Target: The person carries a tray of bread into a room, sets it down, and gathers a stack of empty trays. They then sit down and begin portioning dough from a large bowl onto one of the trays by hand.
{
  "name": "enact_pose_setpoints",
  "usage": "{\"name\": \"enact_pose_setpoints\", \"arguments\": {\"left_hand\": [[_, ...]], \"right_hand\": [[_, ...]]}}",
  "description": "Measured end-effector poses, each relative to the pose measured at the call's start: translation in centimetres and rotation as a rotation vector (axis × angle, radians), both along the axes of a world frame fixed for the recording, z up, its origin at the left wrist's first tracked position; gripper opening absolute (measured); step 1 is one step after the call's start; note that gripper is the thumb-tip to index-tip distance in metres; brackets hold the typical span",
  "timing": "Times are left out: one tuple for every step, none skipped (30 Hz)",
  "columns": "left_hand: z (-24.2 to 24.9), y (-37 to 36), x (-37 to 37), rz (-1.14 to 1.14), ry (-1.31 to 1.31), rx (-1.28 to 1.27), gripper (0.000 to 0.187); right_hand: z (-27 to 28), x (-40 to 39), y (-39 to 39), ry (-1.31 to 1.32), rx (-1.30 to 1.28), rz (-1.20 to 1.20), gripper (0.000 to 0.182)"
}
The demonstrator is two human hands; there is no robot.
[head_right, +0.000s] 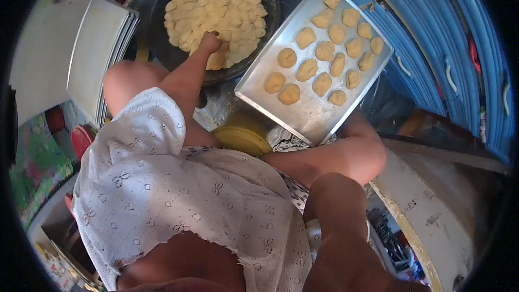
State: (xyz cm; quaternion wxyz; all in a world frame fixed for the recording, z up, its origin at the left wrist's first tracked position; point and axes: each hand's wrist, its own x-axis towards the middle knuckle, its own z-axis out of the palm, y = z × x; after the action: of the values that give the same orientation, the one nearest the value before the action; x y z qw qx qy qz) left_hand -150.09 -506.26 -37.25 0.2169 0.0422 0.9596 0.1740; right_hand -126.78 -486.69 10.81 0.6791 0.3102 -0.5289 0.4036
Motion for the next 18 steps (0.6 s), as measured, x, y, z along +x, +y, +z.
{"name": "enact_pose_setpoints", "arguments": {"left_hand": [[-0.9,0.0,-0.1,-0.092,-0.015,-0.045,0.041],[-3.7,-0.9,-0.6,-0.122,-0.032,-0.032,0.041],[-7.6,-2.1,-0.9,-0.473,0.179,-0.119,0.045],[-10.1,-1.9,-0.9,-0.812,0.404,-0.194,0.051],[-9.6,-0.7,0.1,-0.828,0.388,-0.175,0.051],[-7.5,0.1,1.4,-0.525,0.244,-0.029,0.055],[-5.0,0.7,2.1,-0.215,0.098,0.097,0.060],[-2.6,1.4,1.9,-0.174,-0.027,0.088,0.064],[-2.4,1.4,2.0,-0.176,-0.036,0.074,0.064],[-2.4,1.4,2.1,-0.124,-0.024,0.050,0.061],[-2.4,1.6,2.1,-0.072,-0.009,0.034,0.059],[-2.4,1.9,2.0,-0.074,-0.008,0.044,0.059],[-2.4,1.9,1.6,-0.072,-0.076,0.035,0.056],[-2.3,1.2,1.2,-0.070,-0.142,0.014,0.053],[-2.7,0.6,1.2,-0.076,-0.142,0.004,0.053],[-3.6,0.3,1.4,-0.064,-0.071,-0.004,0.049],[-4.5,0.4,1.0,-0.050,0.011,0.001,0.045],[-4.6,0.6,1.1,-0.053,0.020,0.013,0.045]], "right_hand": [[0.2,-1.3,-0.4,0.004,-0.015,-0.009,0.060],[0.2,-2.4,-0.6,0.001,-0.026,-0.021,0.058],[0.1,-3.0,-0.5,-0.007,-0.035,-0.034,0.055],[-0.1,-3.5,-0.2,-0.013,-0.043,-0.041,0.053],[-0.5,-3.7,0.1,-0.034,-0.035,-0.057,0.053],[-0.4,-2.8,1.1,-0.060,-0.035,-0.084,0.052],[-0.6,-2.5,2.0,-0.083,-0.043,-0.105,0.050],[-1.2,-3.0,2.0,-0.100,-0.058,-0.123,0.048],[-0.1,0.1,4.5,-0.114,-0.074,-0.139,0.046],[0.8,2.7,6.9,-0.124,-0.087,-0.153,0.044],[0.6,2.6,7.0,-0.132,-0.091,-0.167,0.042],[1.9,2.8,7.8,-0.136,-0.083,-0.183,0.040],[1.5,4.0,7.3,-0.134,-0.075,-0.198,0.039],[1.4,4.5,8.0,-0.132,-0.079,-0.211,0.037],[0.4,3.3,7.7,-0.137,-0.091,-0.231,0.035],[0.4,3.8,7.6,-0.142,-0.100,-0.259,0.033],[0.3,4.2,7.4,-0.135,-0.100,-0.283,0.031],[0.9,5.6,7.9,-0.129,-0.091,-0.301,0.030]]}}
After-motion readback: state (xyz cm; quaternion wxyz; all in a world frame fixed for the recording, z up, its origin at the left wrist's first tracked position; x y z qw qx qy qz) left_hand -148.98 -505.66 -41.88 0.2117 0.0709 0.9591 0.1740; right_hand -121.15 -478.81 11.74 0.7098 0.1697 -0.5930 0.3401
